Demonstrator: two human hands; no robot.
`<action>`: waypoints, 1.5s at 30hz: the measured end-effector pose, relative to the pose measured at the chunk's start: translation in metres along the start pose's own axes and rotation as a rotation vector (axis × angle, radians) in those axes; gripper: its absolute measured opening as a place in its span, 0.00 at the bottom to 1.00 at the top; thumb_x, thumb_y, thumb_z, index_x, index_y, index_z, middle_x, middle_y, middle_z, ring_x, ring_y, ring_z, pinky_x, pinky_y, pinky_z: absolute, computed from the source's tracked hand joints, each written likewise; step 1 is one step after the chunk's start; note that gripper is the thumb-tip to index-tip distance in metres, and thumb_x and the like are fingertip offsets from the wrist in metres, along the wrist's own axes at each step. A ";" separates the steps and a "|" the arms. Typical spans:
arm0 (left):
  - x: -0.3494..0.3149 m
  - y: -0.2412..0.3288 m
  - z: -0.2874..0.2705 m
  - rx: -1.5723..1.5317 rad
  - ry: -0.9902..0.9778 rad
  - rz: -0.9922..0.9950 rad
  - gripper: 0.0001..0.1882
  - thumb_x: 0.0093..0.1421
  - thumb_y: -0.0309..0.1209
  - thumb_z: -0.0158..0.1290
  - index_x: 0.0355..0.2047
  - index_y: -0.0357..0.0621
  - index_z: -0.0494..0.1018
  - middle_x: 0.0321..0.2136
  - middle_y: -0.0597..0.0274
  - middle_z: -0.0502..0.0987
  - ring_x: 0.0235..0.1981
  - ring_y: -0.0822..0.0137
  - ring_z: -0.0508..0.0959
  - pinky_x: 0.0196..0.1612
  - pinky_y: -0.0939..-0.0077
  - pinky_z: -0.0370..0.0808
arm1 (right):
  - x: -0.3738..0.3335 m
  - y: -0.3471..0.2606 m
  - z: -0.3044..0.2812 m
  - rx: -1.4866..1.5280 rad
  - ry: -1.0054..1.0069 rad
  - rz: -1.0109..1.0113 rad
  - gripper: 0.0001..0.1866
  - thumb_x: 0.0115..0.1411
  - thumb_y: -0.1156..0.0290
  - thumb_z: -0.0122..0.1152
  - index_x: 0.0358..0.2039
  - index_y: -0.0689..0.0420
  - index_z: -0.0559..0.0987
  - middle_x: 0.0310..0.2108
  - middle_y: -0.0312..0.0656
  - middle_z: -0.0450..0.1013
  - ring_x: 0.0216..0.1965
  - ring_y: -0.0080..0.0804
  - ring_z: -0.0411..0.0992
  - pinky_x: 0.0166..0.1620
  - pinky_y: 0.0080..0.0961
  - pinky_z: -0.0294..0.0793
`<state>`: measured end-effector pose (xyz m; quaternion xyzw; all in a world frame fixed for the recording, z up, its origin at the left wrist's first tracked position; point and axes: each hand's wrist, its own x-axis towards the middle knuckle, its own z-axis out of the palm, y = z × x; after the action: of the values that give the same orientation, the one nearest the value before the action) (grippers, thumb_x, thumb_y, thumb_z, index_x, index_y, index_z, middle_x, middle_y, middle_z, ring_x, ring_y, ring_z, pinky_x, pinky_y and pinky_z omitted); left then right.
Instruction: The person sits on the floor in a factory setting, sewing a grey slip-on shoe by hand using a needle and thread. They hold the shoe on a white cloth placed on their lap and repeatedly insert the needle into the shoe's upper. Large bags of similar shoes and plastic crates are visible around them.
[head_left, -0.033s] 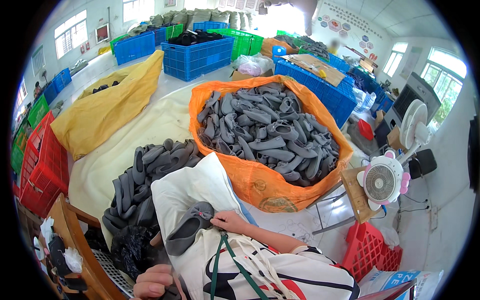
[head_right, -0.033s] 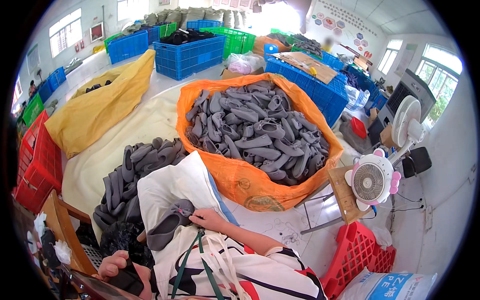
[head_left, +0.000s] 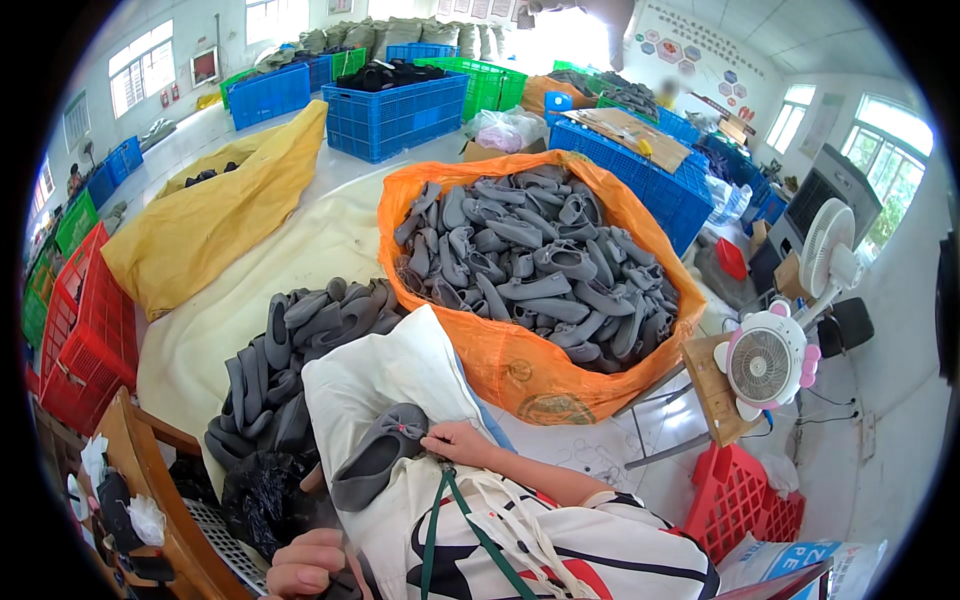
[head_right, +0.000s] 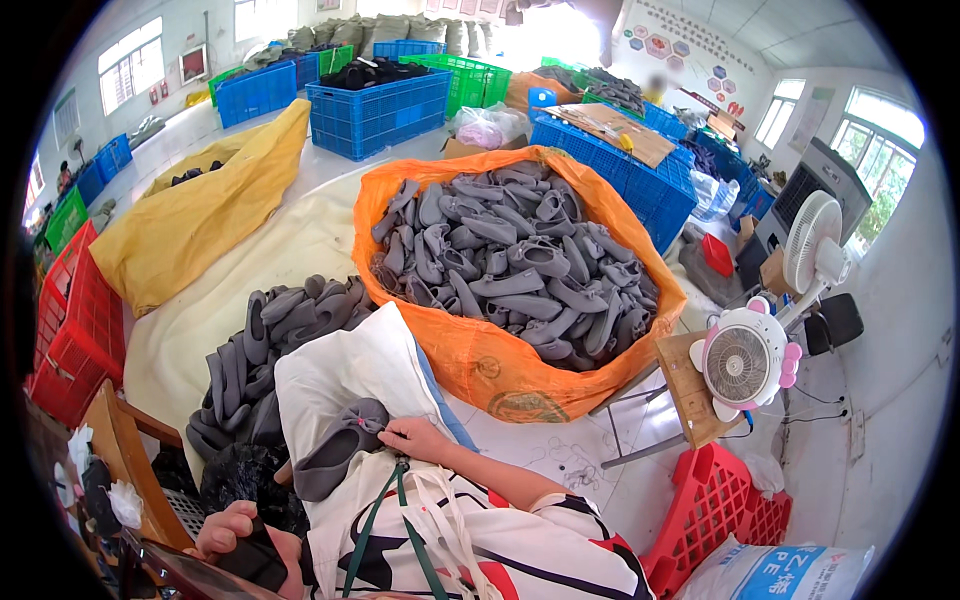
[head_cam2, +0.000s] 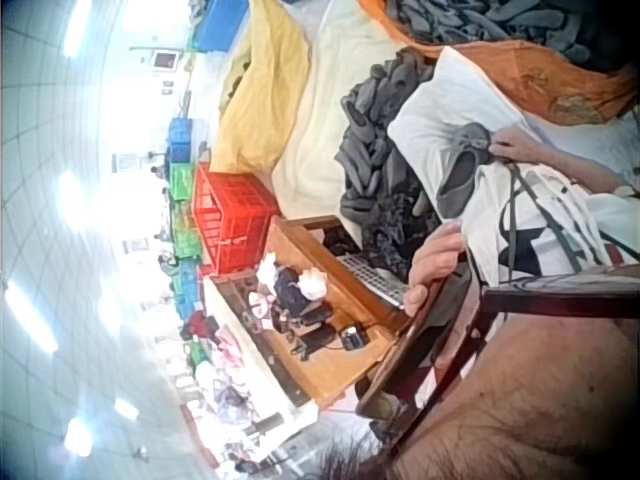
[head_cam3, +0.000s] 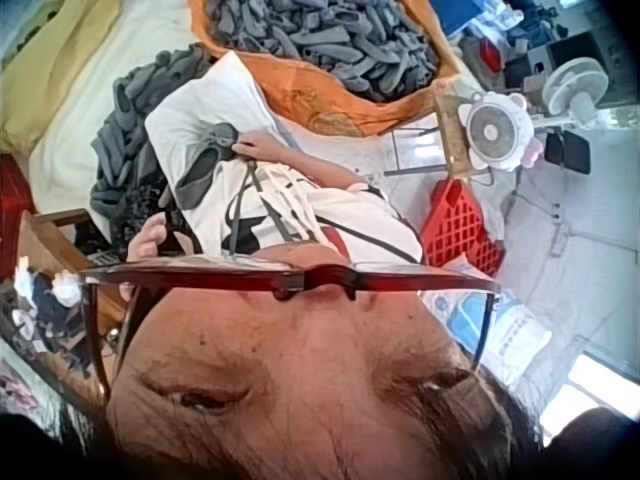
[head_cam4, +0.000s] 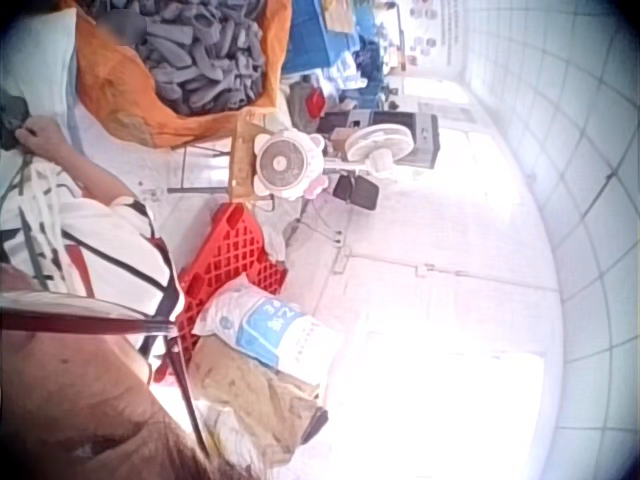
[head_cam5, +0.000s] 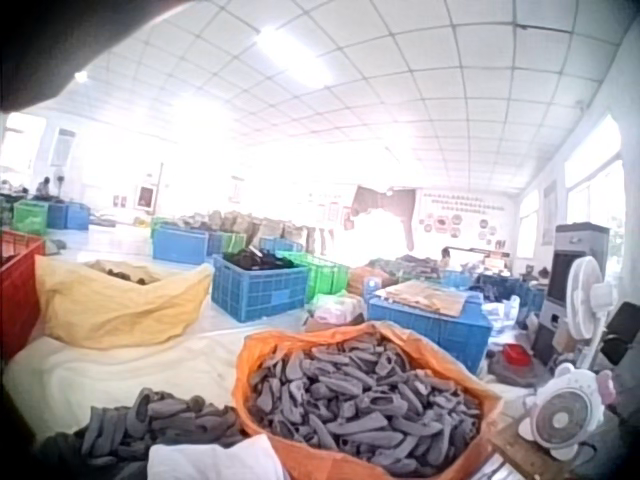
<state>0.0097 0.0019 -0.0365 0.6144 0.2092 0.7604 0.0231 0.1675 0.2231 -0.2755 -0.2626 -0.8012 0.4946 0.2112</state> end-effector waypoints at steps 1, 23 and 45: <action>0.001 0.002 0.003 0.065 0.025 -0.025 0.25 0.71 0.40 0.33 0.61 0.38 0.59 0.51 0.40 0.73 0.50 0.47 0.76 0.55 0.53 0.73 | 0.000 0.001 0.000 -0.003 0.002 -0.003 0.18 0.65 0.60 0.57 0.26 0.62 0.76 0.19 0.39 0.70 0.23 0.25 0.66 0.29 0.26 0.67; 0.011 0.018 0.009 0.023 0.067 -0.208 0.25 0.72 0.37 0.31 0.52 0.22 0.66 0.51 0.41 0.73 0.50 0.60 0.77 0.59 0.69 0.71 | 0.007 0.014 0.002 0.043 0.010 0.089 0.15 0.64 0.61 0.58 0.29 0.61 0.79 0.21 0.37 0.73 0.24 0.22 0.69 0.30 0.23 0.69; 0.011 0.015 0.026 0.003 0.151 -0.100 0.28 0.53 0.15 0.58 0.53 0.42 0.62 0.47 0.50 0.69 0.51 0.51 0.72 0.55 0.57 0.73 | 0.008 0.014 0.001 0.106 0.016 0.132 0.12 0.61 0.62 0.61 0.31 0.60 0.79 0.22 0.37 0.74 0.25 0.22 0.68 0.31 0.23 0.68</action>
<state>0.0348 -0.0012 -0.0173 0.5441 0.2419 0.8022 0.0441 0.1643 0.2328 -0.2882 -0.3073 -0.7532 0.5469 0.1980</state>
